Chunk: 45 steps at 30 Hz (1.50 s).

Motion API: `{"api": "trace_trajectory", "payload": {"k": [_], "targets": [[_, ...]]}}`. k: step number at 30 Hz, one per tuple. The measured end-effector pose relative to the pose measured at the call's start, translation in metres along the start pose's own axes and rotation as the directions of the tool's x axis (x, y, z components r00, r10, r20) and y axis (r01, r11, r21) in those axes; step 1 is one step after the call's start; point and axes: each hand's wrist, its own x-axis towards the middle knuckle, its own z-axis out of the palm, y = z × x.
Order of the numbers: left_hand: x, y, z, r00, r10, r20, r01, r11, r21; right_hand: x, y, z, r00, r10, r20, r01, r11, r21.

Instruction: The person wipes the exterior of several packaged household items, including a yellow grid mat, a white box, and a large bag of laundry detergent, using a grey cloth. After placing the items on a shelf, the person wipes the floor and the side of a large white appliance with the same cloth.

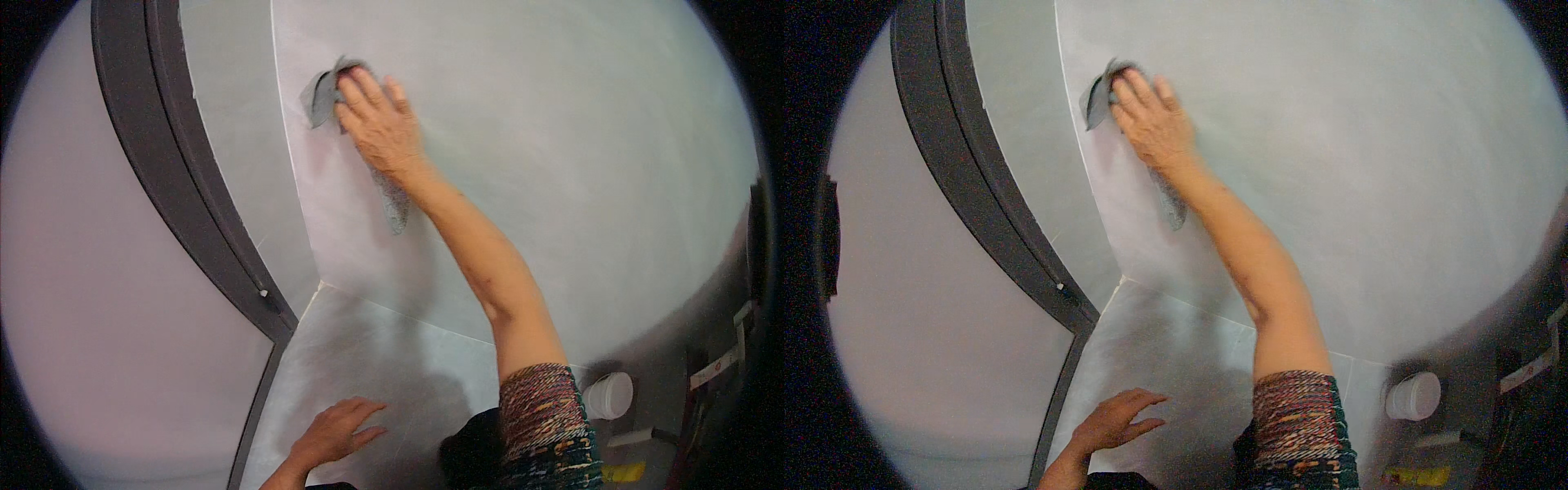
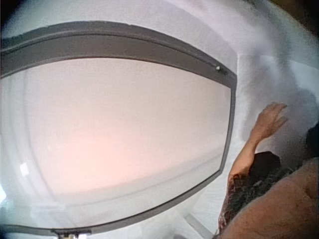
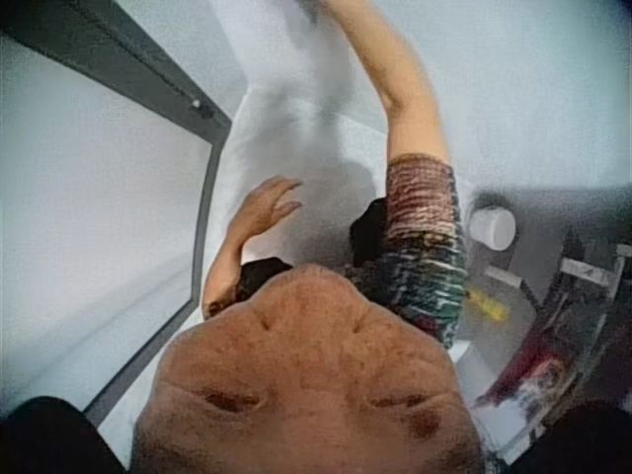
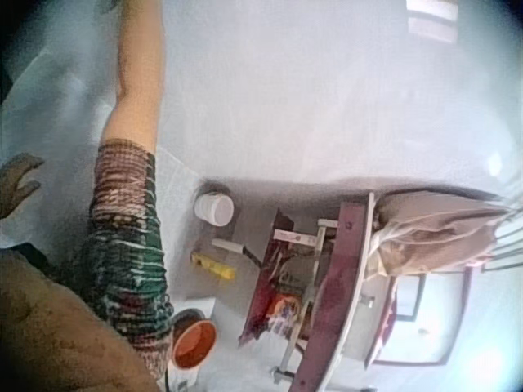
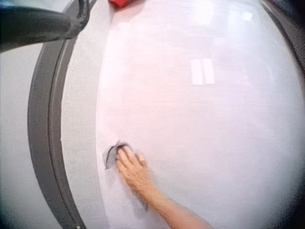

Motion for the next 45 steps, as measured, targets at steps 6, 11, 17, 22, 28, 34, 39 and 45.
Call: {"api": "trace_trajectory", "payload": {"k": [6,11,17,22,28,34,39,45], "targets": [[-0.003,0.010,-0.002,0.995,-0.058,0.081,0.055,0.998,0.041,-0.030,0.082,-0.074,0.984,0.167,-0.065,-0.176,0.965,-0.194],[-0.004,0.001,0.005,0.996,-0.021,0.082,0.014,0.996,0.086,-0.088,0.148,-0.135,0.964,0.250,-0.096,-0.268,0.894,-0.360],[-0.004,-0.007,0.003,0.987,-0.061,0.146,0.049,0.995,0.090,-0.107,0.166,-0.171,0.926,0.359,-0.113,-0.367,0.796,-0.482],[-0.003,-0.019,0.003,0.990,-0.053,0.133,0.034,0.989,0.141,-0.039,0.156,-0.128,0.907,0.335,-0.253,-0.412,0.826,-0.384],[-0.004,-0.020,0.003,0.984,-0.082,0.159,0.061,0.989,0.133,0.066,0.088,-0.073,0.960,0.225,-0.167,-0.257,0.945,-0.203],[-0.006,-0.023,0.005,0.982,-0.042,0.184,0.034,0.998,0.049,0.048,0.036,-0.008,0.995,-0.055,-0.078,0.048,0.994,-0.098],[-0.006,-0.013,0.006,0.984,-0.039,0.175,0.027,0.997,0.074,0.020,0.048,-0.032,0.998,-0.023,-0.065,0.014,0.990,-0.142],[-0.005,-0.014,0.009,0.978,-0.075,0.194,0.058,0.994,0.091,-0.019,0.109,-0.094,0.989,0.147,-0.028,-0.148,0.933,-0.329]]}}
